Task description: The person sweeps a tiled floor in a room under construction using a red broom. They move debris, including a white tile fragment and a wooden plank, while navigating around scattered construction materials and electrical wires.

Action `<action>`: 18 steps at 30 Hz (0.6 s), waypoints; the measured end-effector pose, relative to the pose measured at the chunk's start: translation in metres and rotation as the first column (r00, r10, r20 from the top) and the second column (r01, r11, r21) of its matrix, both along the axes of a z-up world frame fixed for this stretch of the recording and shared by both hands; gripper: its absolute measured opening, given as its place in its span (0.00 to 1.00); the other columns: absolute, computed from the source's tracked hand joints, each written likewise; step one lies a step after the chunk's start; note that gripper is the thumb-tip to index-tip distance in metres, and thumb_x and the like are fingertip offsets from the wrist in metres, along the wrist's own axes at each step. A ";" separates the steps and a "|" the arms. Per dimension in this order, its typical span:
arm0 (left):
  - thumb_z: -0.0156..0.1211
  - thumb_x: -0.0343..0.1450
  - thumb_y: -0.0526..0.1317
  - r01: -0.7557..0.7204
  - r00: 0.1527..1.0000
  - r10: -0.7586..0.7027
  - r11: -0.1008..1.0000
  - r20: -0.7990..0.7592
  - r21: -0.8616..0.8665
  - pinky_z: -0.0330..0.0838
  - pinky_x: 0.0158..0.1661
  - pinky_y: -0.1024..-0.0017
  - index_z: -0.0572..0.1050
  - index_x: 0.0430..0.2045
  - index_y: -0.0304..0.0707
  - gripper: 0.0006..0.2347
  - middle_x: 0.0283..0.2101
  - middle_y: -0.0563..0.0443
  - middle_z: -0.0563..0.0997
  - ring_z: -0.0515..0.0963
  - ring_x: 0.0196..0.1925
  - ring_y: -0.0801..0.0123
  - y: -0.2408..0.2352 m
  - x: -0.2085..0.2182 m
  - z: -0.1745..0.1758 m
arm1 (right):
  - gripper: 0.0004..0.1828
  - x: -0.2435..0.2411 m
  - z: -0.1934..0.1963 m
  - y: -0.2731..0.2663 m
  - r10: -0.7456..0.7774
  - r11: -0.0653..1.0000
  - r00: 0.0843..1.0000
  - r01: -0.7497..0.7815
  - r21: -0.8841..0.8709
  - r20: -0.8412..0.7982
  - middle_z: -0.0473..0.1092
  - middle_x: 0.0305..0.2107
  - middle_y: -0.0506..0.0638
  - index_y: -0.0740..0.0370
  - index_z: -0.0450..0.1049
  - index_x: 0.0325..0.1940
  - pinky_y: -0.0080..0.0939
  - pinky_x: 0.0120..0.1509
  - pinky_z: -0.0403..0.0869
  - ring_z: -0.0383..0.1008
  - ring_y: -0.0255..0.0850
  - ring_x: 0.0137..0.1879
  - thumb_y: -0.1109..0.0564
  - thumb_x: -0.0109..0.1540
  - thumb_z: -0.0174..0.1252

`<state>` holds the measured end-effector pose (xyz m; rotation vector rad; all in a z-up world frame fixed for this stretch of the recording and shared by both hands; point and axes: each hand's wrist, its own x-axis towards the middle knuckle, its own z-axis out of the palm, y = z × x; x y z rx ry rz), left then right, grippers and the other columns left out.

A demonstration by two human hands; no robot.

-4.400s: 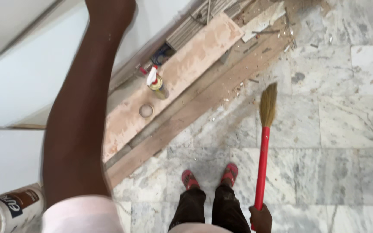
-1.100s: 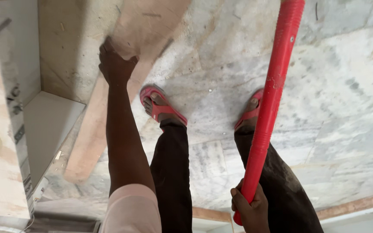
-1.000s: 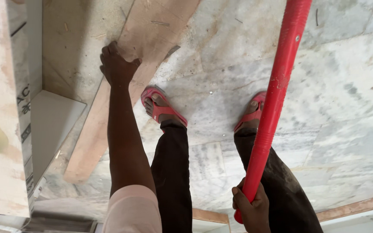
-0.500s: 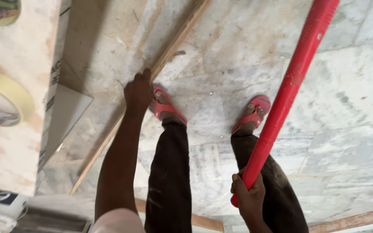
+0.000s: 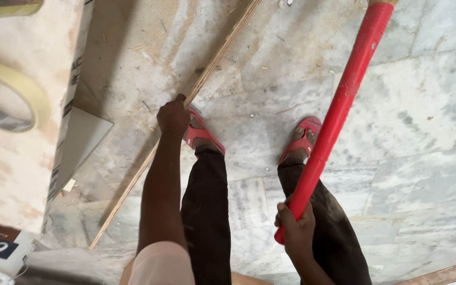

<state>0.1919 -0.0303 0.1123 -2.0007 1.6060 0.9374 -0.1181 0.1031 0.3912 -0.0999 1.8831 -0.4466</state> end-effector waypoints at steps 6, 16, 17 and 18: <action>0.60 0.69 0.42 0.048 0.999 -0.048 0.999 -0.018 -0.008 0.77 0.40 0.51 0.77 0.50 0.48 0.14 0.33 0.39 0.84 0.84 0.37 0.45 0.020 -0.004 0.059 | 0.12 -0.001 0.008 -0.002 -0.024 0.993 0.999 0.019 -0.118 -0.035 0.66 0.23 0.48 0.65 0.66 0.43 0.37 0.26 0.67 0.66 0.34 0.22 0.61 0.60 0.62; 0.62 0.70 0.48 -0.057 0.998 0.053 0.976 -0.023 -0.209 0.75 0.34 0.50 0.75 0.44 0.45 0.13 0.28 0.43 0.83 0.83 0.32 0.47 0.050 -0.018 0.324 | 0.28 -0.273 0.230 0.116 0.688 0.725 0.616 -0.597 0.342 -0.384 0.72 0.24 0.52 0.63 0.73 0.56 0.41 0.32 0.71 0.72 0.38 0.26 0.45 0.58 0.66; 0.63 0.68 0.47 -0.061 0.998 0.053 0.968 -0.041 -0.245 0.74 0.31 0.49 0.74 0.50 0.45 0.18 0.26 0.42 0.83 0.83 0.29 0.46 0.050 -0.020 0.346 | 0.29 -0.304 0.256 0.134 0.786 0.618 0.511 -0.662 0.425 -0.348 0.72 0.27 0.51 0.61 0.72 0.57 0.42 0.34 0.72 0.73 0.39 0.29 0.44 0.58 0.66; 0.63 0.66 0.47 -0.073 0.997 0.061 0.959 -0.053 -0.272 0.73 0.28 0.49 0.73 0.55 0.44 0.22 0.24 0.41 0.82 0.82 0.26 0.45 0.051 -0.024 0.367 | 0.29 -0.335 0.278 0.147 0.869 0.494 0.396 -0.711 0.501 -0.296 0.73 0.30 0.51 0.59 0.71 0.58 0.43 0.36 0.73 0.74 0.41 0.31 0.43 0.57 0.65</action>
